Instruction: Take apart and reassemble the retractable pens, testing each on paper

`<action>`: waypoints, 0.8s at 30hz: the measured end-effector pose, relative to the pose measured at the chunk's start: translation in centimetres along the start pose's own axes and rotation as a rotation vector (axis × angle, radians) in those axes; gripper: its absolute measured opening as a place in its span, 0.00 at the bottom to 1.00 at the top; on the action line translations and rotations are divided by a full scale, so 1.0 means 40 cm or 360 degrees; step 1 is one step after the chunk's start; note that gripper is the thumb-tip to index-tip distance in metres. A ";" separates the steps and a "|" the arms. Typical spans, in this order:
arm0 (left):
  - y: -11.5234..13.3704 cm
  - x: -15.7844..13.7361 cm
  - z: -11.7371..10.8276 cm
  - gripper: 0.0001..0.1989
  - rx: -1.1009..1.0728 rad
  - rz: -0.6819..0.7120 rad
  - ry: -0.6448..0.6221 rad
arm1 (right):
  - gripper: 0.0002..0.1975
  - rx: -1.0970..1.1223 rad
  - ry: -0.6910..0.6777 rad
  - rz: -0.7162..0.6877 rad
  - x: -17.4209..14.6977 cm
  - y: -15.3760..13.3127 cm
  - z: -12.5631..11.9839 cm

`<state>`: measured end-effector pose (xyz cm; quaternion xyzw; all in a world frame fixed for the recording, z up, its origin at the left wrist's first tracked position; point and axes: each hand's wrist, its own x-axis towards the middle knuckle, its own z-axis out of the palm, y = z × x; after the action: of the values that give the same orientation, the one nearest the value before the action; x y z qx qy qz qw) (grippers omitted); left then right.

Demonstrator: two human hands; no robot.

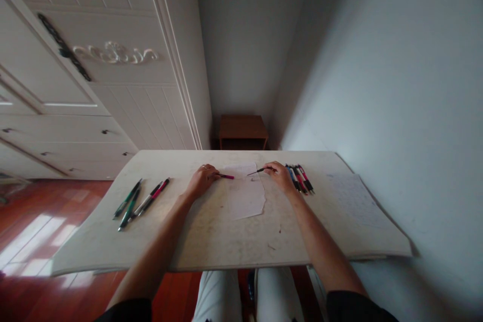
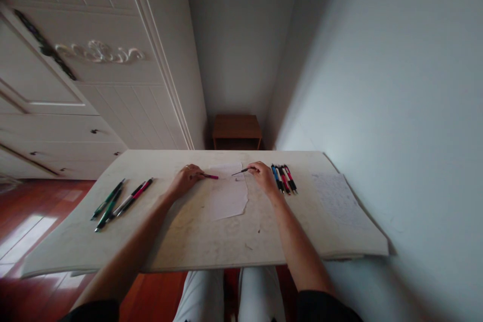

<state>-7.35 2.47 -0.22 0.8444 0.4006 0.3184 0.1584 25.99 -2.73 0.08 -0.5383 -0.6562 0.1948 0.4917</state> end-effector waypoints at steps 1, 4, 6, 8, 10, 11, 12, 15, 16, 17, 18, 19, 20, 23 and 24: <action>0.003 0.000 -0.001 0.12 0.0002 0.0002 0.0006 | 0.08 0.0025 0.0010 0.0039 0.000 0.001 0.003; 0.008 0.000 -0.002 0.14 -0.0025 -0.0011 0.0016 | 0.10 0.0093 0.0014 0.0158 -0.002 -0.001 0.012; 0.011 0.000 0.000 0.15 -0.0046 -0.0040 0.0019 | 0.11 0.0125 -0.0009 0.0231 -0.003 -0.005 0.018; 0.013 -0.001 0.003 0.16 -0.0061 -0.0056 0.0031 | 0.12 0.0135 -0.0026 0.0286 -0.003 -0.009 0.021; 0.017 -0.001 0.006 0.16 -0.0079 -0.0050 0.0062 | 0.12 0.0128 -0.0027 0.0321 -0.002 -0.011 0.023; 0.020 -0.001 0.008 0.16 -0.0090 -0.0042 0.0081 | 0.12 0.0122 -0.0021 0.0329 -0.002 -0.011 0.023; 0.023 -0.001 0.009 0.15 -0.0103 -0.0029 0.0103 | 0.12 0.0115 -0.0016 0.0331 -0.002 -0.011 0.024; 0.038 0.002 0.013 0.13 -0.0146 0.0030 0.0173 | 0.11 0.0103 -0.0005 0.0311 -0.002 -0.008 0.027; 0.045 0.004 0.015 0.12 -0.0159 0.0050 0.0197 | 0.11 0.0099 -0.0004 0.0293 -0.003 -0.007 0.029; 0.054 0.006 0.018 0.12 -0.0171 0.0068 0.0222 | 0.11 0.0095 -0.0002 0.0271 -0.004 -0.007 0.031; 0.064 0.010 0.022 0.11 -0.0183 0.0081 0.0244 | 0.10 0.0092 0.0000 0.0247 -0.005 -0.006 0.033; 0.075 0.014 0.027 0.11 -0.0192 0.0094 0.0263 | 0.10 0.0090 0.0005 0.0222 -0.006 -0.006 0.035; 0.087 0.020 0.033 0.11 -0.0197 0.0105 0.0274 | 0.10 0.0086 0.0012 0.0200 -0.007 -0.006 0.036; 0.123 0.047 0.062 0.10 -0.0160 0.0145 0.0203 | 0.09 0.0068 0.0022 0.0161 -0.008 -0.007 0.038; 0.133 0.058 0.073 0.09 -0.0105 0.0155 0.0145 | 0.09 0.0063 0.0021 0.0153 -0.008 -0.007 0.038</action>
<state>-1.25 0.89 1.31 0.8418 0.3552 0.3769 0.1522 24.54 -2.71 -0.53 -0.5606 -0.6223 0.2277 0.4965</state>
